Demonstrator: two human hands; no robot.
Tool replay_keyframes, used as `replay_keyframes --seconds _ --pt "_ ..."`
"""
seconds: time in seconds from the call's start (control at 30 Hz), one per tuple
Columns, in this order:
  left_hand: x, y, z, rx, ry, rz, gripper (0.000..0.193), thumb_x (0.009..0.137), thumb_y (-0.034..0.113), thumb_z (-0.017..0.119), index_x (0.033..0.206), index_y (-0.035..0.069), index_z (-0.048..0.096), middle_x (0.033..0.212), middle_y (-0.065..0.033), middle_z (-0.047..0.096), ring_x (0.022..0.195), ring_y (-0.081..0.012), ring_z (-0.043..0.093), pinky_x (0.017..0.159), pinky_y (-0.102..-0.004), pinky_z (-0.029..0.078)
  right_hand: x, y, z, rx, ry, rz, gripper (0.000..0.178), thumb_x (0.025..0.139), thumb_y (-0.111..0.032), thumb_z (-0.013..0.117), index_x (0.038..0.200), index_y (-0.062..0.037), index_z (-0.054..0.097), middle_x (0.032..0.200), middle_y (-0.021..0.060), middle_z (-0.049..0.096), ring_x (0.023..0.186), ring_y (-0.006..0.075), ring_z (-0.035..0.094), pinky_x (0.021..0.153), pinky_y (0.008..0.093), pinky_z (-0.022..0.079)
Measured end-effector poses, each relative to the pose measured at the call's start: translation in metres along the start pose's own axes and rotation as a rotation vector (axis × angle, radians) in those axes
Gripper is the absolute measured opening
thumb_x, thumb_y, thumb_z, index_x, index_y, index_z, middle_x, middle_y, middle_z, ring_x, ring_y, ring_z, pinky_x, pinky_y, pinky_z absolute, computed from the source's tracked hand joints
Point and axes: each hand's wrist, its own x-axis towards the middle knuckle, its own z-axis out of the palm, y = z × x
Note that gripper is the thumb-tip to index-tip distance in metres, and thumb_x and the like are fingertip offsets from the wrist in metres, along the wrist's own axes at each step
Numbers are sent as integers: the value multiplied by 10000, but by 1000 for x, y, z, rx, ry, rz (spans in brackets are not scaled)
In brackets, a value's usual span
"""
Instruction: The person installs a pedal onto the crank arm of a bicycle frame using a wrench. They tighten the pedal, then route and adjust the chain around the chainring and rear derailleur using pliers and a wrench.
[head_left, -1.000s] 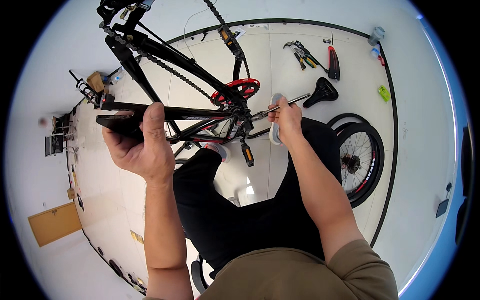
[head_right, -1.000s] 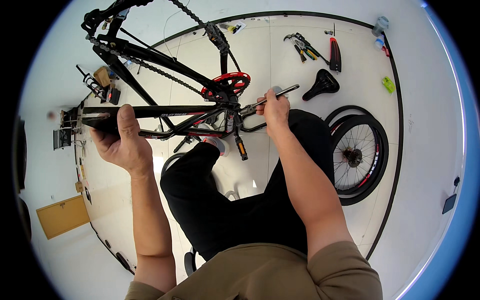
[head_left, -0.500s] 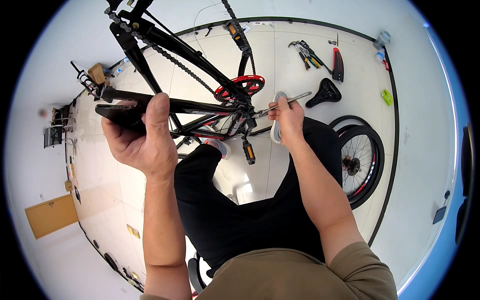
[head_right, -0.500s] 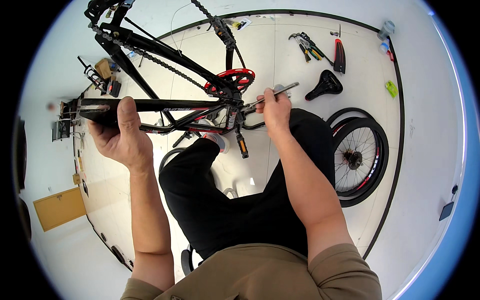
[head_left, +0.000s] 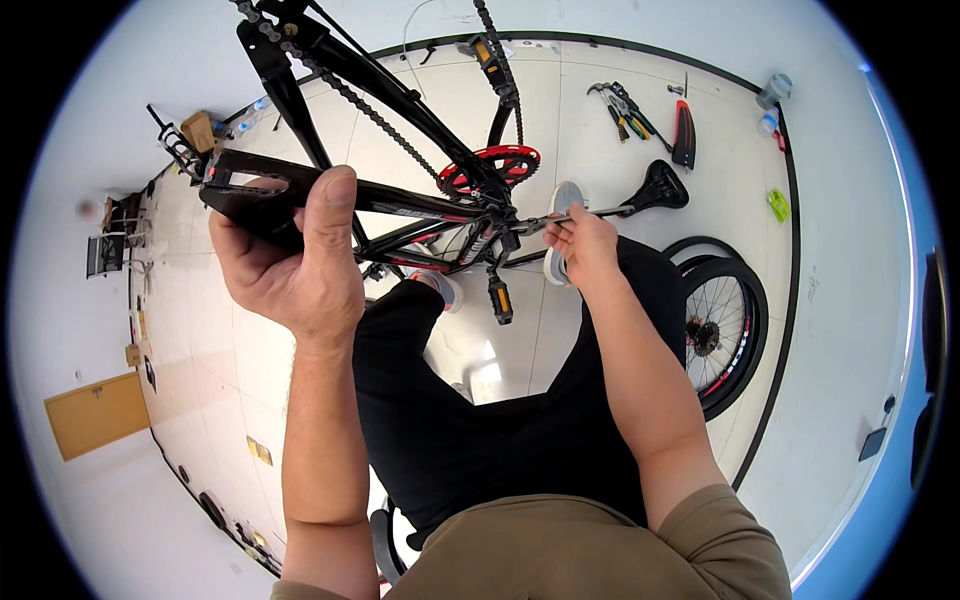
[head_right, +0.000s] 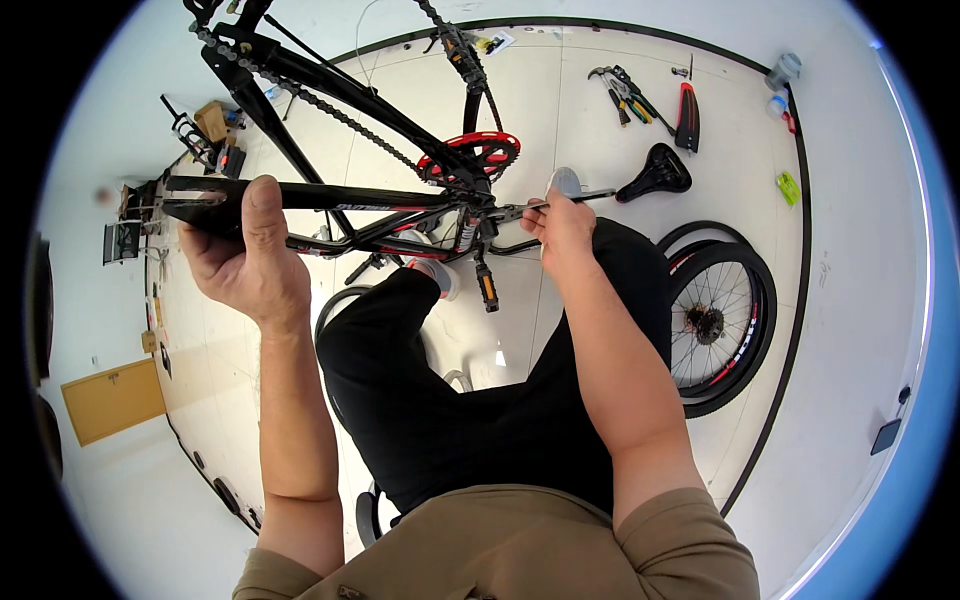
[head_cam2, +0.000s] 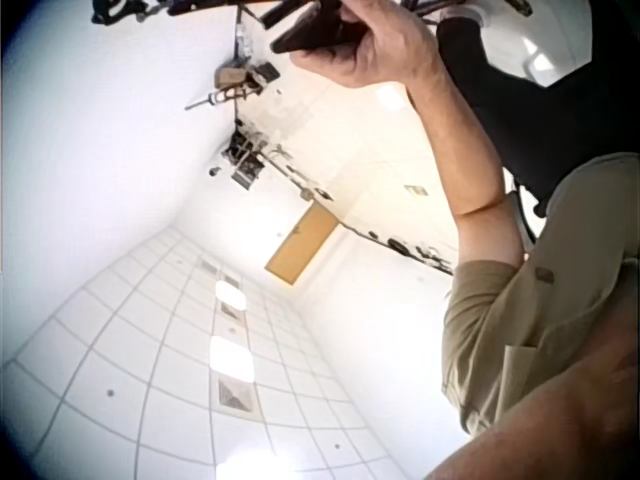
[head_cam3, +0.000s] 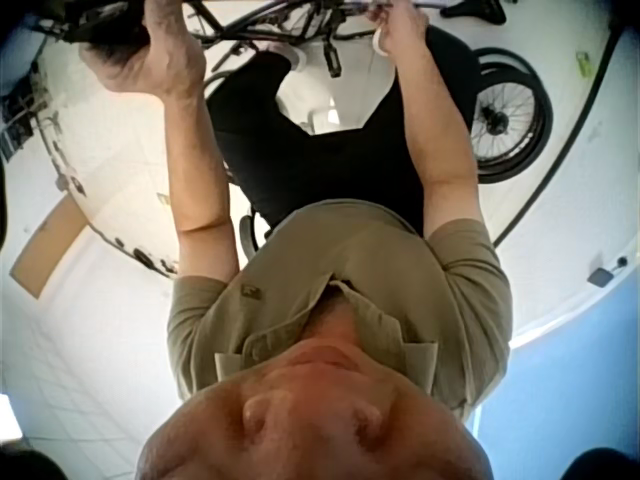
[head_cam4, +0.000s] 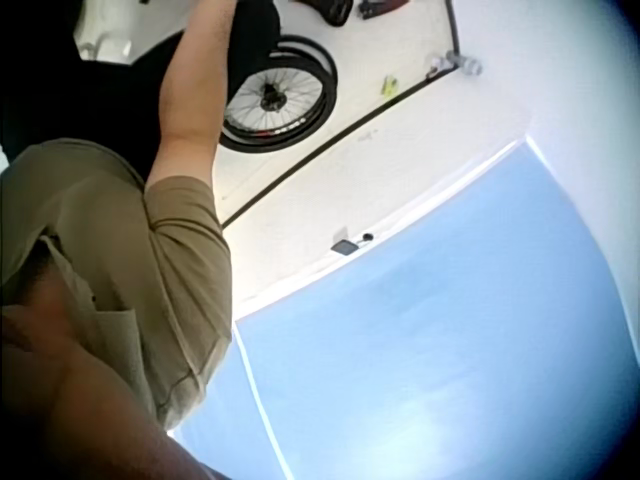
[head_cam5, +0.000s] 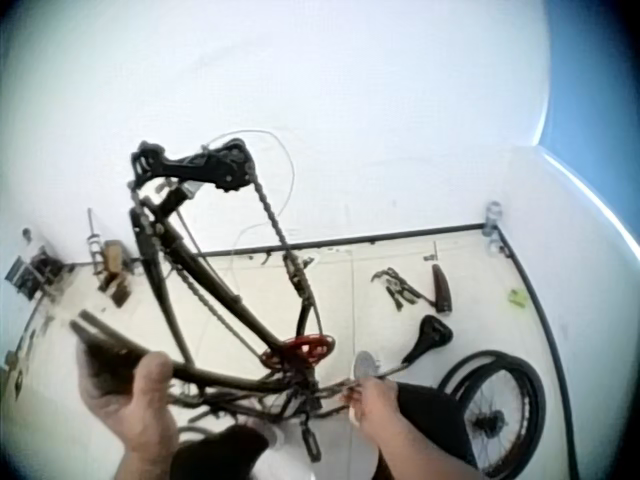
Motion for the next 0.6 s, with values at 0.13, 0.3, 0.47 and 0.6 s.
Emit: replay_keyframes --seconds 0.13,0.3,0.47,0.6 --pt "1 1 2 14 -7 16 385 794 -7 871 1015 86 569 882 13 628 711 -11 486 660 -138 437 10 5 -4 74 28 108 251 1049 -222 533 1088 25 519 953 132 644 716 217 658 638 359 594" --pt "0 2 5 -32 7 2 377 794 -15 868 1006 79 570 878 12 631 707 -12 487 663 -142 443 -1 2 5 -24 29 -73 231 1029 -202 580 1042 27 558 924 119 658 687 185 656 613 328 586" --pt "0 0 4 -7 -2 47 373 792 2 876 1008 71 579 879 16 636 707 -14 483 667 -148 443 -30 -1 21 -328 -114 -521 194 989 -168 668 1022 22 647 854 81 707 668 131 649 638 269 550" --pt "2 -1 5 -3 -4 71 376 789 22 885 1013 66 586 876 21 636 709 -16 480 665 -150 440 -37 5 21 -404 -217 -599 142 949 -118 726 1009 4 685 858 30 700 684 80 615 656 238 519"
